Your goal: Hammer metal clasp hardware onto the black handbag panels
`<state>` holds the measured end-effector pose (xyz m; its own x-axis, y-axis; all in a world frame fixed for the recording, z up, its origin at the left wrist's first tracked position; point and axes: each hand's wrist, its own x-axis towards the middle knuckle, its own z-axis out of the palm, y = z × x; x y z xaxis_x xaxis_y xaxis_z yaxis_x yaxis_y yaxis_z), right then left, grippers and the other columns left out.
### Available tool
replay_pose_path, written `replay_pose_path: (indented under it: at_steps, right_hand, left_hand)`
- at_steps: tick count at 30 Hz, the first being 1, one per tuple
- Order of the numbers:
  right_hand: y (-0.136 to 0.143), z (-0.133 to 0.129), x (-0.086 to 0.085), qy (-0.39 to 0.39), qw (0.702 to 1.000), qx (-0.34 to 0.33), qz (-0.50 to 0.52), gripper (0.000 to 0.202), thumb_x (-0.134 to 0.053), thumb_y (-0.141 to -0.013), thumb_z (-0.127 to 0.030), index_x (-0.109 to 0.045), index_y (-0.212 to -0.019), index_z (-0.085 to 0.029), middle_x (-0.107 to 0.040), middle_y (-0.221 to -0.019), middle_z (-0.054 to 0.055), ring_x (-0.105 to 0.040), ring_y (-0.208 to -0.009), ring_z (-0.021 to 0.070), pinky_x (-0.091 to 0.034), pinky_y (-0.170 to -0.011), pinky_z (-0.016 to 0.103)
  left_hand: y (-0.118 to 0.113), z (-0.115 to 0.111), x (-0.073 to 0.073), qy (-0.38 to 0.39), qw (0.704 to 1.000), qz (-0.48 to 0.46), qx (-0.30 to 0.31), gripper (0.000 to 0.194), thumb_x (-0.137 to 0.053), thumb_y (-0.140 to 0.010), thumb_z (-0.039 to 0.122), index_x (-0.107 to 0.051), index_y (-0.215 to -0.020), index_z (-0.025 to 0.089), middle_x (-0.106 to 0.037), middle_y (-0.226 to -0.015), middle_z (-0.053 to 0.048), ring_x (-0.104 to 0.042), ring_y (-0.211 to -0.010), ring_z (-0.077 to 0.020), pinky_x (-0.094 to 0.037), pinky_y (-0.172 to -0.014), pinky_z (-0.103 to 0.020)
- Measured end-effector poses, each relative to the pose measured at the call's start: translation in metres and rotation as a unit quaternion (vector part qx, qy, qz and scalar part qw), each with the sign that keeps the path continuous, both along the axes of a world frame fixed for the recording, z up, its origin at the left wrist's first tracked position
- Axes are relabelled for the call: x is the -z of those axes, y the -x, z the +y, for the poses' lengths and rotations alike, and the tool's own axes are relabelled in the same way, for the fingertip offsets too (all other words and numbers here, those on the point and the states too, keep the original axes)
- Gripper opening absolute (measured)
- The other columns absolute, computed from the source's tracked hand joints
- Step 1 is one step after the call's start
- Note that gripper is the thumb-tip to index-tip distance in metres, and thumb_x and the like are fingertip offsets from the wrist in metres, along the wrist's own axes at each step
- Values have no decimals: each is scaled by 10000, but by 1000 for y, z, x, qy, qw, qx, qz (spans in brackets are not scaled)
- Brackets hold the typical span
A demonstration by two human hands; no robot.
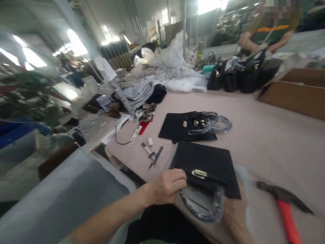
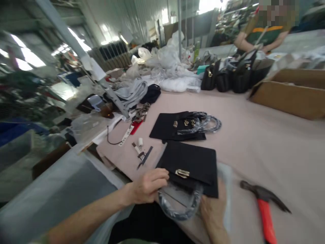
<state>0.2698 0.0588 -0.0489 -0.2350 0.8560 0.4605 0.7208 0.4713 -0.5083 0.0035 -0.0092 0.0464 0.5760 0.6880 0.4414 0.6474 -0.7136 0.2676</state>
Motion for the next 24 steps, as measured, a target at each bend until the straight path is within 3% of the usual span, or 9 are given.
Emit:
replay_pose_path:
  at_steps: [4,7,10,13,17,24]
  right_hand:
    - [4,-18,-11,6,988,118,104,263,-489,-930,-356,-701,-947,-201,-738,-1026,115,-677,-984,272,-543,-889,444]
    - [6,-32,-23,29,974,154,164,244,-510,-915,-335,-712,-951,-202,-752,-982,96,-693,-949,250,-546,-897,431]
    - [4,-45,-35,44,974,160,155,267,-537,-909,-351,-712,-1035,-194,-749,-1016,100,-692,-974,251,-545,-900,429]
    - [5,-52,-46,35,984,125,122,233,-569,-896,-347,-698,-1029,-206,-740,-1040,97,-674,-1014,259,-533,-927,449]
    - [17,-54,-59,14,999,32,36,196,-588,-908,-339,-684,-1018,-210,-715,-1125,113,-644,-1073,275,-511,-960,478]
    - [40,-51,-63,70,985,-67,-140,391,-657,-838,-332,-663,-1203,-190,-620,-1337,153,-555,-1233,340,-442,-1037,539]
  left_hand:
    - [11,-36,22,-24,998,-55,-20,261,-384,-904,7,-595,-956,153,-686,-1005,-131,-663,-1100,-226,-606,-980,-401]
    - [15,-45,32,-32,999,-37,-16,282,-377,-917,11,-622,-959,145,-696,-1032,-132,-659,-1134,-231,-607,-990,-405]
    - [21,-46,40,-49,998,10,25,297,-370,-932,20,-645,-970,127,-713,-1030,-136,-652,-1166,-252,-590,-1012,-438]
    - [26,-39,44,-75,992,51,83,265,-393,-972,67,-653,-953,118,-723,-1016,-133,-657,-1166,-268,-562,-1037,-470]
    - [23,-19,42,-103,979,84,152,222,-463,-1000,111,-644,-873,132,-720,-986,-105,-676,-1138,-249,-539,-1053,-425]
    - [2,-6,45,-135,976,73,155,189,-503,-1004,139,-639,-873,127,-703,-933,-97,-687,-1100,-257,-549,-996,-429]
